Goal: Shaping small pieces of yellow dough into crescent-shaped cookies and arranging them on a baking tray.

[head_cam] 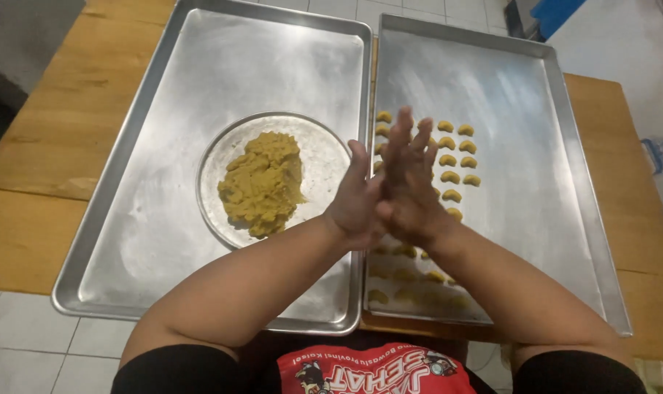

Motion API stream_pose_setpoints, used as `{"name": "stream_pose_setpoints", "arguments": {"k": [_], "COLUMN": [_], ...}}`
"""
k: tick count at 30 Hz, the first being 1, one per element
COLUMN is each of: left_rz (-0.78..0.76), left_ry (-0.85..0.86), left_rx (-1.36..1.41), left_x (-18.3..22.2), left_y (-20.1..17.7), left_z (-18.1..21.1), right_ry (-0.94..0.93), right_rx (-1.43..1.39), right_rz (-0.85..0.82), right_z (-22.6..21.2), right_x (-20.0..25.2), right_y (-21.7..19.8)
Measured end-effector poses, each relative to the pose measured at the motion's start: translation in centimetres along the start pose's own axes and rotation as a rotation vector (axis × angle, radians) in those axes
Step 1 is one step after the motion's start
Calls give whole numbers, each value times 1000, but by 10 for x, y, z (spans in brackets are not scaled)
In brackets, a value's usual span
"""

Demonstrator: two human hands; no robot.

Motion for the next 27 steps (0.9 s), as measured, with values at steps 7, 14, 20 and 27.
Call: {"name": "stream_pose_setpoints", "arguments": {"k": [7,14,20,27], "left_rz": [-200,-220,-458,-73], "left_ry": [-59,-150,777,-115], "left_rx": [139,-11,-205,-92], "left_x": [-66,-53,-61,-47], "left_y": [-45,-29,-32,-42], "left_z": [-57,-69,-82,-57], "right_ry": [-94,109,102,186], "right_rx": [60,171,160,212], "right_rz": [153,228,268,249], "right_z": [-8,75,64,85], "right_x": [33,51,58,59], "right_y": [-28,-34,-23,-22]}}
Point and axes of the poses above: each hand's wrist, its own x-axis away from the middle knuckle, its own y-axis out of the palm, z = x × y, the point moved 7 cm from there along -x, towards the middle knuckle, and after that the axes turned 1 degree about -z, right-handed, at the moved point
